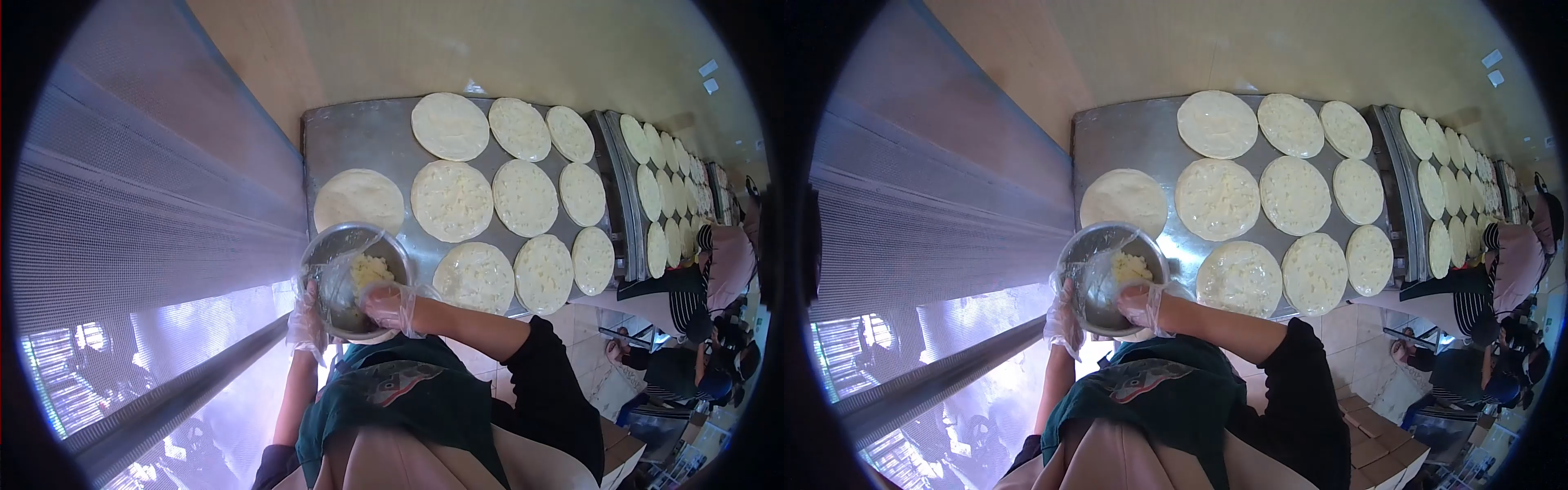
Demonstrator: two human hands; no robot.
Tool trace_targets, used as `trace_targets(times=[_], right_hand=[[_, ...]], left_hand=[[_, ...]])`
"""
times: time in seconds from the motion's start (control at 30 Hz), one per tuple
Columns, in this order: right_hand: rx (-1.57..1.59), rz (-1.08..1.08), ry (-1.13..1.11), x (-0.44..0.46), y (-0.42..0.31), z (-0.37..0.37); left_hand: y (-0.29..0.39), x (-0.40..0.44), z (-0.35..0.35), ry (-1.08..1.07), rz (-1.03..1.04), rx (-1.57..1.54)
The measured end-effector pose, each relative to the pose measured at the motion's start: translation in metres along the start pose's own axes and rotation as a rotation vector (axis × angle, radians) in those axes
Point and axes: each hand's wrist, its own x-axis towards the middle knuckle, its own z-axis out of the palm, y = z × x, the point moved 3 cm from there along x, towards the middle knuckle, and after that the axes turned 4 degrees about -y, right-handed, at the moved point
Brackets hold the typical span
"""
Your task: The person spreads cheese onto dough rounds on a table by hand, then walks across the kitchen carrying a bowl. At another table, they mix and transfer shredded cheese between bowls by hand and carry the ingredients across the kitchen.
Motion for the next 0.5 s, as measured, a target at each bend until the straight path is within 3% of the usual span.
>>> trace_targets(times=[0.07,0.13,0.17,0.23,0.27,0.33,0.47,0.5], right_hand=[[-0.35,-0.199,-0.002,0.005,-0.003,0.008],[0.293,0.074,-0.457,0.012,0.004,0.007],[0.293,0.073,-0.459,0.007,0.002,0.005],[0.2,0.051,-0.008,-0.005,-0.004,-0.011],[0.199,0.053,-0.009,0.002,-0.005,-0.022],[0.791,0.14,-0.382,0.019,-0.006,-0.034],[1.139,0.226,-0.367,0.018,0.003,-0.04],[1.228,0.302,-0.263,0.015,0.006,-0.049]], left_hand=[[-0.002,-0.002,-0.007,0.012,-0.054,-0.037],[-0.005,-0.004,-0.013,0.008,-0.07,-0.09],[-0.007,-0.004,-0.014,0.001,-0.084,-0.146],[-0.007,-0.003,-0.015,0.04,-0.106,-0.146],[-0.007,-0.002,-0.015,0.077,-0.126,-0.145],[-0.007,-0.003,-0.012,0.059,-0.123,-0.119],[0.0,-0.008,0.005,0.013,-0.088,-0.1],[0.0,-0.006,0.005,0.014,-0.087,-0.101]])
